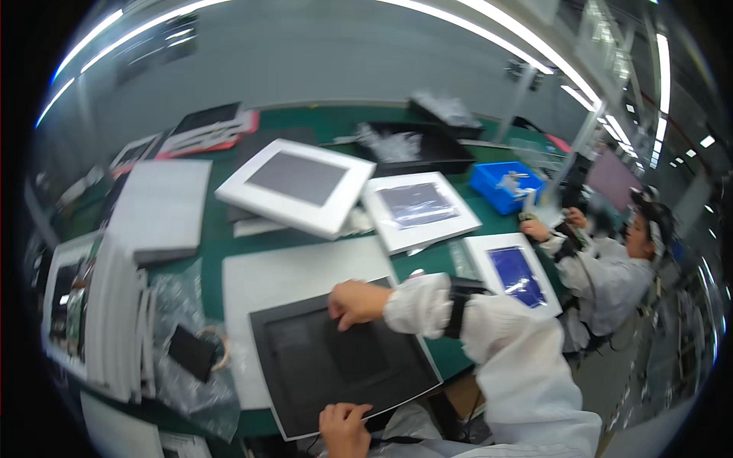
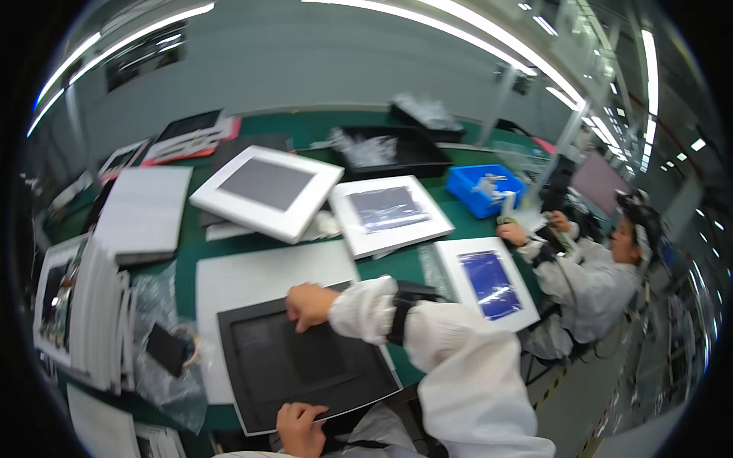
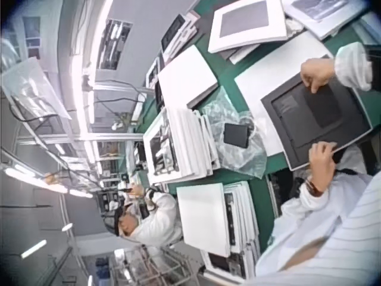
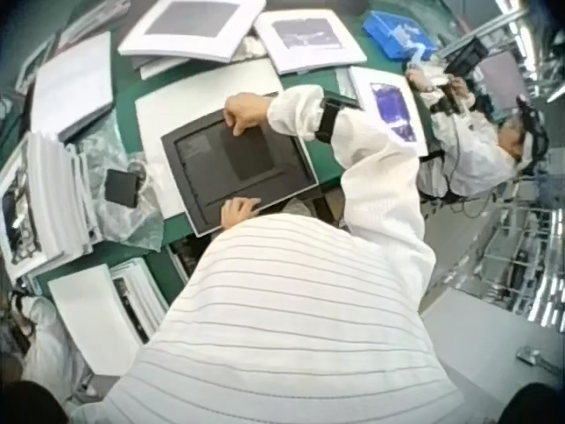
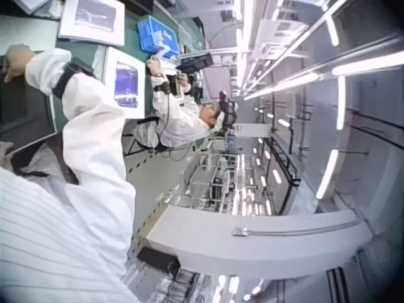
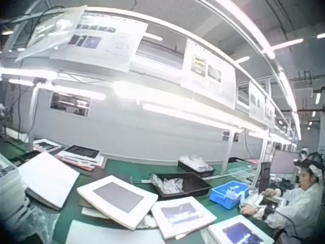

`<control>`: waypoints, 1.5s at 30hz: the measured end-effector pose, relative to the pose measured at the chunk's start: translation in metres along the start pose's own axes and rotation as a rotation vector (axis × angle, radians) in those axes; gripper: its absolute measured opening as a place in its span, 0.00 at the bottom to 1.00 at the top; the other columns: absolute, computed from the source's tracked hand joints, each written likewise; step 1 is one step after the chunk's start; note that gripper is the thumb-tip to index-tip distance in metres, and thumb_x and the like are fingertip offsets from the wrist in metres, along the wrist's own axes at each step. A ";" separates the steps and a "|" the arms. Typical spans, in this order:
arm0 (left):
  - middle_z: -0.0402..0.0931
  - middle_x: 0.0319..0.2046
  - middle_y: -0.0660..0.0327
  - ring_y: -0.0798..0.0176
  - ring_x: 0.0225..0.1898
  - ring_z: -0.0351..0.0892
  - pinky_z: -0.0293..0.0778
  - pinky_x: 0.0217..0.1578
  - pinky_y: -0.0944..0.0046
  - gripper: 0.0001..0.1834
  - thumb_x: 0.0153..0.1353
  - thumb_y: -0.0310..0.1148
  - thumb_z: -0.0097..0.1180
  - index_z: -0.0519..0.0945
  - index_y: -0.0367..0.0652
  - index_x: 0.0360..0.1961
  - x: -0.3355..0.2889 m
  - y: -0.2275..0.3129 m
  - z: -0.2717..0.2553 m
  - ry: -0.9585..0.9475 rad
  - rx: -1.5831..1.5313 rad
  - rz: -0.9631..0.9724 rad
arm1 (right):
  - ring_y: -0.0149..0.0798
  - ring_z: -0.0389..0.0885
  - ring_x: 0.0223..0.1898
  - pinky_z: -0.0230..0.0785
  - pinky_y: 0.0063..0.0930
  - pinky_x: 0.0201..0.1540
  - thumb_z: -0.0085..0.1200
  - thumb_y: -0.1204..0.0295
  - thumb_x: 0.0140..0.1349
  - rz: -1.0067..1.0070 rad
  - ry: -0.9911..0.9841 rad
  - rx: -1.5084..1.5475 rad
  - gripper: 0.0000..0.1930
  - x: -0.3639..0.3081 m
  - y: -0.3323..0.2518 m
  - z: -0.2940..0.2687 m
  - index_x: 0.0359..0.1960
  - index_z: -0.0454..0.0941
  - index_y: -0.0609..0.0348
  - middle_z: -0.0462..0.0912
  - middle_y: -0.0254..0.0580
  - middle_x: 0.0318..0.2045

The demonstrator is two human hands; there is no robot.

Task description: The recorder assembles a display unit into a plastic housing frame and scans it using a barcode scanner.

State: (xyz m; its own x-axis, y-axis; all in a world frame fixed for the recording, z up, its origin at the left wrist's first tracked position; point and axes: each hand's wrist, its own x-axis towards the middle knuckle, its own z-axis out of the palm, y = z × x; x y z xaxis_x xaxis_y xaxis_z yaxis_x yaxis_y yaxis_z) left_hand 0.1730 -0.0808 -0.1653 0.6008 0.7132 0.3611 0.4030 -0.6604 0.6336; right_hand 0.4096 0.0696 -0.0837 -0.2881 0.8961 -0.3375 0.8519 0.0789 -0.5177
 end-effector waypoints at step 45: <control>0.69 0.24 0.60 0.57 0.30 0.67 0.62 0.34 0.61 0.14 0.45 0.37 0.67 0.76 0.41 0.25 0.032 0.032 -0.004 -0.248 0.155 -0.094 | 0.49 0.77 0.20 0.70 0.37 0.25 0.57 0.65 0.56 0.312 0.642 0.104 0.14 -0.198 0.028 0.132 0.33 0.71 0.65 0.75 0.45 0.19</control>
State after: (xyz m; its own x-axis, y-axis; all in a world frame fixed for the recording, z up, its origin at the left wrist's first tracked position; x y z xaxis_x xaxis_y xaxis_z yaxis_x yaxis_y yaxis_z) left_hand 0.2030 -0.0784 -0.1307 0.6988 0.7059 0.1156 0.5538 -0.6361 0.5372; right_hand 0.4328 -0.1630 -0.1349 0.3029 0.9525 0.0307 0.7974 -0.2356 -0.5556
